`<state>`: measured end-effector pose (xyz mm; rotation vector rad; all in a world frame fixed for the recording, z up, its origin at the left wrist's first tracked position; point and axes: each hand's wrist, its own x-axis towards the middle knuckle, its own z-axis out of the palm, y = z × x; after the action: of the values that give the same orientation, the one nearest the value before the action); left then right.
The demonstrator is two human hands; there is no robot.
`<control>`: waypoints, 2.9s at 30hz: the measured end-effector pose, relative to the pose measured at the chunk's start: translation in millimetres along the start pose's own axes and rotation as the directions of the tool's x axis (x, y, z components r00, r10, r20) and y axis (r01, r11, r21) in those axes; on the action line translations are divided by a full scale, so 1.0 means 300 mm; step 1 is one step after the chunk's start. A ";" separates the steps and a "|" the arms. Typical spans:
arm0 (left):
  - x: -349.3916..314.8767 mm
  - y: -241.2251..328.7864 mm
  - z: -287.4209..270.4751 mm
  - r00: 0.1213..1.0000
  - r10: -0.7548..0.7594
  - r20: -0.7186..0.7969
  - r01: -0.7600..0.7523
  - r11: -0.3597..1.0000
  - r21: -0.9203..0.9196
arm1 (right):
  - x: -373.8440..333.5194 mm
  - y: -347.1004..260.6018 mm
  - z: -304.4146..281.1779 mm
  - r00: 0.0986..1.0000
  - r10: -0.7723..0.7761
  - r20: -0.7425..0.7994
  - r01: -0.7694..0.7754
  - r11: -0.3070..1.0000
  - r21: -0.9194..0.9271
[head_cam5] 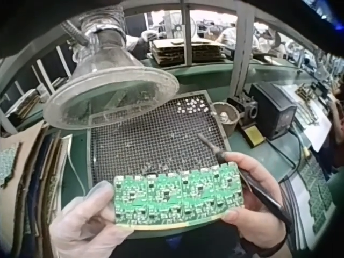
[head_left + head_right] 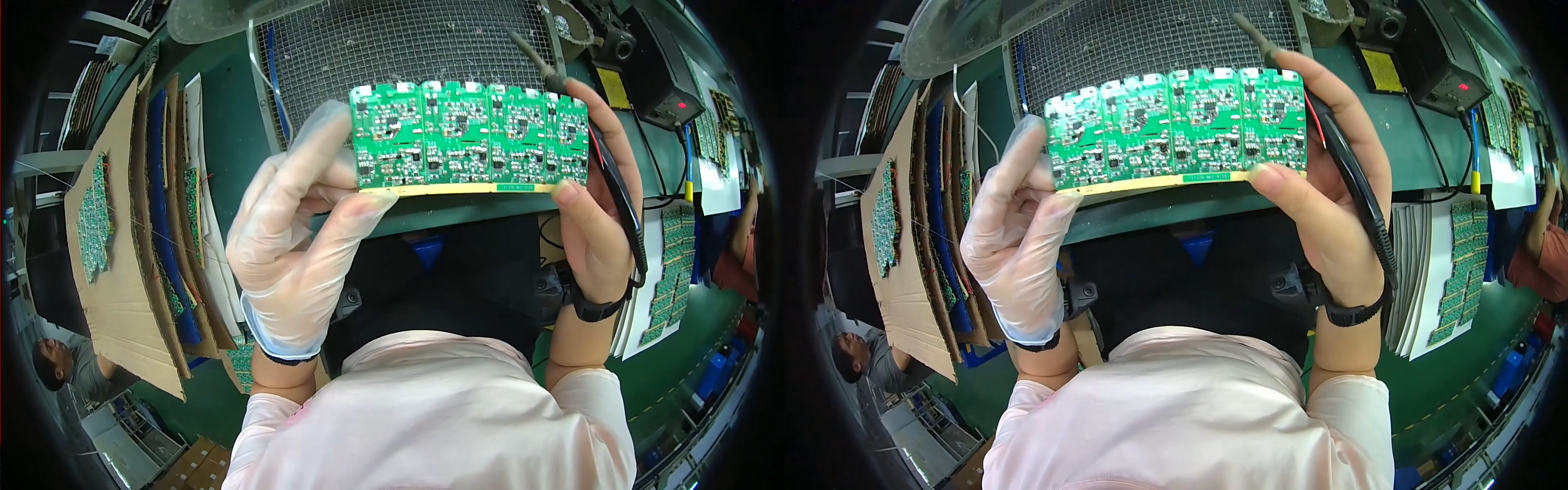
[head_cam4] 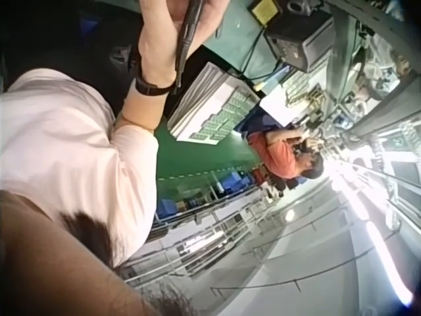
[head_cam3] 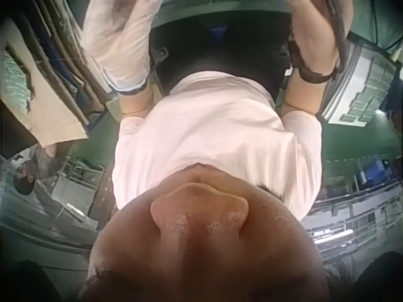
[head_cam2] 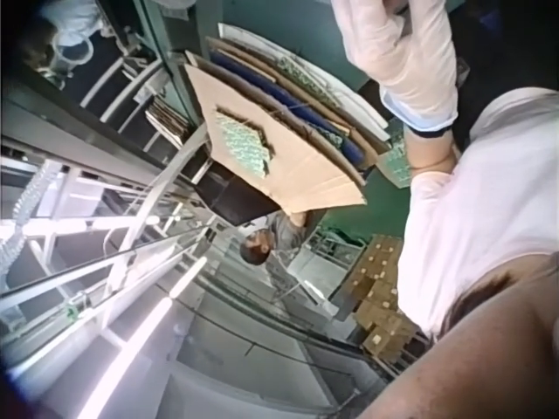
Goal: The person picks up a circuit board, places it on a metal grate, and solders components onto it using a soldering iron and wire. They then turn the board over to inspect it before placing it onto a stack of cardboard.
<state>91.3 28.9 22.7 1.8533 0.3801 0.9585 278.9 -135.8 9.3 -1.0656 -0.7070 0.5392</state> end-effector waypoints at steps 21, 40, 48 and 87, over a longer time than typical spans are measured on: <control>0.174 0.049 -0.272 0.910 0.049 -0.411 0.026 0.984 0.176 | 0.827 -0.164 -0.304 0.897 -0.324 0.301 0.417 0.390 -0.821; 1.196 -0.573 -0.187 0.997 -0.082 -0.006 0.046 0.498 0.866 | -0.049 0.084 -0.369 0.927 -0.366 0.084 0.204 0.302 -0.931; 1.235 -0.819 -0.002 0.883 -0.470 -0.011 0.153 0.266 0.952 | -0.032 0.117 -0.345 0.913 -0.406 0.021 0.142 0.270 -0.952; 1.061 -0.137 -0.006 0.995 -0.097 -0.037 0.064 0.298 0.952 | -0.054 0.141 -0.366 0.822 -0.568 0.038 0.245 0.293 -0.924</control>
<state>299.7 248.1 130.3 2.8924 1.2536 0.6121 347.2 -195.8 -67.2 -1.8574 -0.9884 -0.6173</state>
